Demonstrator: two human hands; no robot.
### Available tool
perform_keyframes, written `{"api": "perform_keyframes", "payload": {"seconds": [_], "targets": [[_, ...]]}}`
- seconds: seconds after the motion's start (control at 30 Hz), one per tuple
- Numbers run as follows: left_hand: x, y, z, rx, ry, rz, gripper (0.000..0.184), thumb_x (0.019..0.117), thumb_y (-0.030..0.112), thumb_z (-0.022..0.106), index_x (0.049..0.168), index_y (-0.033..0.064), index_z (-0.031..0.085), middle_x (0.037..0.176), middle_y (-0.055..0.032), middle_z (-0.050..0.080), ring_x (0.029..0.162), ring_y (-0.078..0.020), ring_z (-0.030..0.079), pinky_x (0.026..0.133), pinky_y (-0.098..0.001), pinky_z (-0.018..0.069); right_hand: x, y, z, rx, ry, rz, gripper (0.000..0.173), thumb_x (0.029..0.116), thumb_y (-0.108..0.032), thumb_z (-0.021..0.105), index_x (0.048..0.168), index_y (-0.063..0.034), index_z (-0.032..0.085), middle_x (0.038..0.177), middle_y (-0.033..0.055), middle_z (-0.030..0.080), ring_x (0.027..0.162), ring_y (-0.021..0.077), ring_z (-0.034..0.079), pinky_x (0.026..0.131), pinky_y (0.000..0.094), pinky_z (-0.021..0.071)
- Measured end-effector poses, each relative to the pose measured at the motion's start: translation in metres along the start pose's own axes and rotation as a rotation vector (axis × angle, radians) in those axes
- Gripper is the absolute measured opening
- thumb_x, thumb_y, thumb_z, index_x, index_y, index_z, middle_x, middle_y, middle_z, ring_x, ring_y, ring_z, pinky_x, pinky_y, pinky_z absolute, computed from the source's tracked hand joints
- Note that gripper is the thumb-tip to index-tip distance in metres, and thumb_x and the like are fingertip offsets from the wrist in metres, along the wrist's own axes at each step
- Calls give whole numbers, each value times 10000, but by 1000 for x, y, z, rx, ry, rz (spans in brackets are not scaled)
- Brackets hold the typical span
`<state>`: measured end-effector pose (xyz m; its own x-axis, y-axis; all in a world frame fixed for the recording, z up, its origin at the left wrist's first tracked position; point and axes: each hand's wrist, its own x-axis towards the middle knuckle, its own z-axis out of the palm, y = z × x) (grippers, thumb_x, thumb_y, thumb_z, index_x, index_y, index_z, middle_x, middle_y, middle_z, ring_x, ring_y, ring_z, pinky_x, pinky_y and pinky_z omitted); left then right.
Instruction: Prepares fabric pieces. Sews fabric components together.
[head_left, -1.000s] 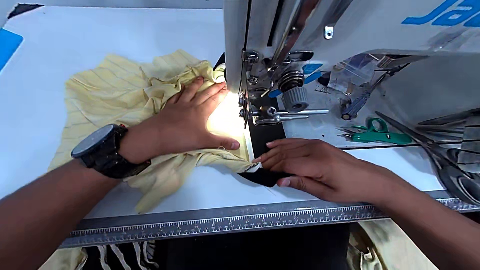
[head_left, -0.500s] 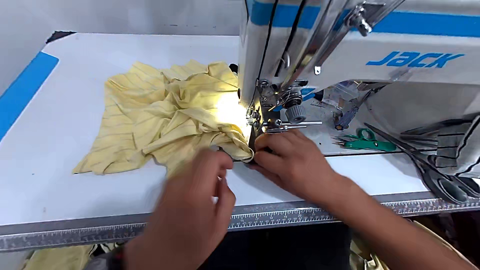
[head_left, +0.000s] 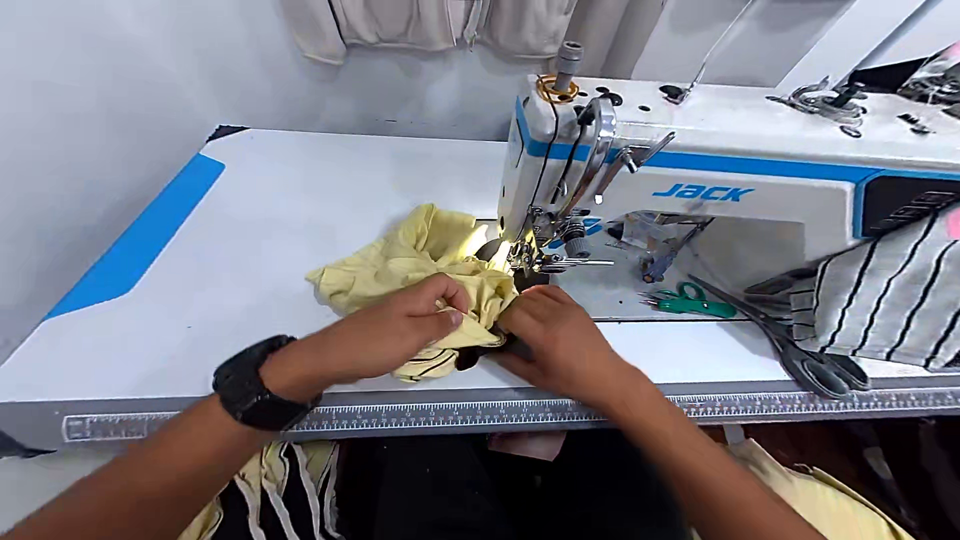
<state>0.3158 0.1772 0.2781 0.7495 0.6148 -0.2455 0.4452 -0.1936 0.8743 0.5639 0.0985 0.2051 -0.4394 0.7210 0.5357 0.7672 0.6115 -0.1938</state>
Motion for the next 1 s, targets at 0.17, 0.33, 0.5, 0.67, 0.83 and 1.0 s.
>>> {"api": "perform_keyframes", "payload": {"seconds": [0.17,0.33,0.5,0.67,0.83,1.0], "targets": [[-18,-8,4,149,14,150,366,980,309,644,1282,181,482,1060,65,649,909,-47,661,741,-260,585,-4,-38,15,11,369,55,123,927,-132,707,830,-73,659,969,79,705,934,208,702,769,342,610],[-9,-42,5,705,226,531,176,948,245,640,1069,121,669,1206,-74,595,876,-146,681,652,-335,611,-32,-14,1,198,263,57,81,952,-75,686,883,-50,719,1054,72,724,986,136,708,844,265,609],[-15,-28,-3,349,77,338,294,1076,281,496,854,159,646,663,81,547,578,-10,497,514,-175,393,-25,-23,-1,41,153,25,341,882,-476,770,989,-156,722,1165,64,661,1082,218,634,845,372,577],[-17,-16,2,265,59,208,284,1091,289,469,894,147,617,659,53,558,586,-38,538,525,-198,429,-17,-55,11,-91,331,-51,106,935,-60,627,862,-137,624,1047,31,698,1030,194,659,899,370,536],[-9,-18,10,646,105,252,248,1063,301,525,886,171,641,619,77,537,547,-48,531,507,-256,449,-38,-58,2,-42,214,75,124,942,-73,587,861,-153,636,1049,-38,754,976,96,696,946,367,505],[0,12,19,492,-27,50,291,1083,316,497,889,157,645,643,43,544,562,-74,521,514,-263,432,-26,-78,23,-300,445,64,70,975,-241,680,999,-177,664,974,14,676,921,171,633,894,388,459]]}}
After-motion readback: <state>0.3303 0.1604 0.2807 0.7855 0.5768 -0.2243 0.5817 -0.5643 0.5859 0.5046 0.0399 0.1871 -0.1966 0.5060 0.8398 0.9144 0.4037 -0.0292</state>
